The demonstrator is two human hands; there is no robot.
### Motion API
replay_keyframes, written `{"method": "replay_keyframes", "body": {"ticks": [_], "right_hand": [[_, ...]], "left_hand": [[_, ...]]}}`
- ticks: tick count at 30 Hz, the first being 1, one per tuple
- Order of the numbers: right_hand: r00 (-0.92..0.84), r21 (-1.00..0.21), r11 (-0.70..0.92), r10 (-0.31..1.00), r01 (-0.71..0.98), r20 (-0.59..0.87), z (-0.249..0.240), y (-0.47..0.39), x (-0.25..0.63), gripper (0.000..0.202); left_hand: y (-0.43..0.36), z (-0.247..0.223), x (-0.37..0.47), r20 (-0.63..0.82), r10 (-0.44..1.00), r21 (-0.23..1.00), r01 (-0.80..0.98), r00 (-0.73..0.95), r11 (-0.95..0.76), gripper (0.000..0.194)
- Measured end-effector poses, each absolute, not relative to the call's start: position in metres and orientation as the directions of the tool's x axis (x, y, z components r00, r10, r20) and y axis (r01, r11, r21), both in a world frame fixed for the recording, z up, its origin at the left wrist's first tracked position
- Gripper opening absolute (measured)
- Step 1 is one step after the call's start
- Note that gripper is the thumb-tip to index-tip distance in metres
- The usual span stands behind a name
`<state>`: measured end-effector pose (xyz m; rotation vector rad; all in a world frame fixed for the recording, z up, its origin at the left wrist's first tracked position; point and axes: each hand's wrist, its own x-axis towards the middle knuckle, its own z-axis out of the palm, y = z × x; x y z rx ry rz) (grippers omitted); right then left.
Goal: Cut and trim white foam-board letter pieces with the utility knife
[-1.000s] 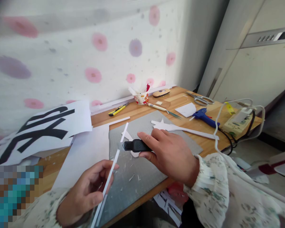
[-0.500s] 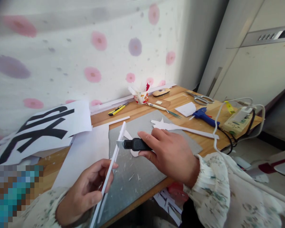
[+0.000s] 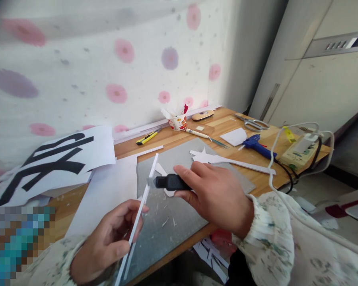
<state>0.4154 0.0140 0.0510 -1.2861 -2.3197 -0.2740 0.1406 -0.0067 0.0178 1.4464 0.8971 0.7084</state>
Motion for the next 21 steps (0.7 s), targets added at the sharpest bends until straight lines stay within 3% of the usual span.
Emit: {"method": "replay_keyframes", "body": {"ticks": [13, 21], "right_hand": [[-0.416, -0.028, 0.494, 0.761, 0.869, 0.498, 0.0500, 0.0149, 0.4177, 0.045], [-0.376, -0.077, 0.470, 0.784, 0.879, 0.494, 0.0516, 0.0177, 0.4207, 0.044]], "left_hand": [[-0.0057, 0.0207, 0.1397, -0.099, 0.878, 0.988, 0.154, 0.468, 0.030, 0.062], [-0.0073, 0.0170, 0.1396, -0.088, 0.870, 0.991, 0.132, 0.486, 0.027, 0.064]]}}
